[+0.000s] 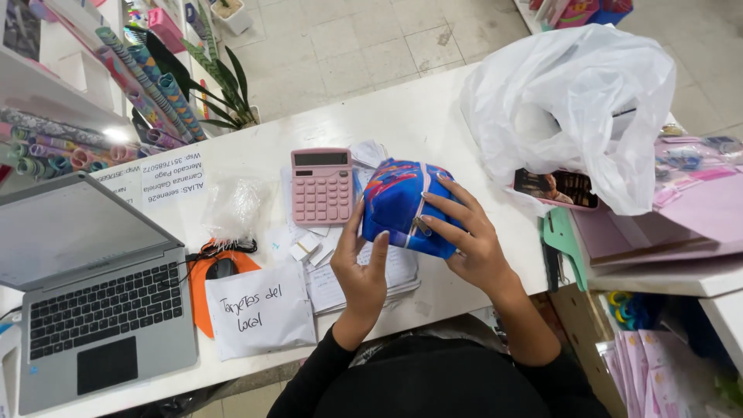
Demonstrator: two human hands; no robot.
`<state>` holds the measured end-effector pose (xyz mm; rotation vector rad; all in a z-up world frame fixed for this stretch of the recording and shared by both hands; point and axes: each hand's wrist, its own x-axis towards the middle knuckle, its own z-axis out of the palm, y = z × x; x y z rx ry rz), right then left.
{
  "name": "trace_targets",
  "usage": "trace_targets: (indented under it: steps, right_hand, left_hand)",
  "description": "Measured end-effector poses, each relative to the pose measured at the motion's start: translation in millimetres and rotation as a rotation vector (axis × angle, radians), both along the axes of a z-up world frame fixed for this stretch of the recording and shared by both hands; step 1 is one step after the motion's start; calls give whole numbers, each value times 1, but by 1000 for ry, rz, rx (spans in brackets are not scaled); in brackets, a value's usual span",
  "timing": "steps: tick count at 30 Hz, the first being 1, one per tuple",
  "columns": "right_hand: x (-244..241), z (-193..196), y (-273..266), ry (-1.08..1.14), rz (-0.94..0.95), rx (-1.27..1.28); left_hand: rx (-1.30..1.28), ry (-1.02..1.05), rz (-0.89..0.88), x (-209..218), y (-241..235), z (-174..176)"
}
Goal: Inspecting a pencil case and recording details on a notepad at a checkout counter
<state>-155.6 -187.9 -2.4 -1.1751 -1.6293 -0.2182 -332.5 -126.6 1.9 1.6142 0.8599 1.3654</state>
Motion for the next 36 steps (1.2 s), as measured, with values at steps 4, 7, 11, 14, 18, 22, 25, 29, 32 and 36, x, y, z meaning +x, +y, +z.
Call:
trace_targets:
  steps: [4,7,11,14,18,22,25,29,32,36]
  right_hand:
    - [6,5,12,54,108,-7]
    - [10,5,15,179,218,-15]
    - [7,2,20,238,17,-127]
    - [4,-6,23,257,-19,-135]
    - [-4,-15,31,126,23,-70]
    - [-9,-18,35,150,21,-6]
    - [-11,-25,32,159,-14,23]
    - [-21,-18,27,208,-33,56]
    - [-31,-13,21,251,-80,106]
    - [-29,-19,15,290,-86,140]
  left_hand:
    - [264,286,27,3,8,20]
    - [258,354,-51,6,13,20]
    - [289,399,-66,5,27,26]
    - [355,524,-44,9,35,41]
    - [515,742,-73,20,33,54]
    - [496,680,-84,23,32,55]
    - [571,628,-45,25,27,48]
    - [640,562,82,31,21,41]
    - [627,533,153,33,18,34]
    - [579,597,172,29,17,36]
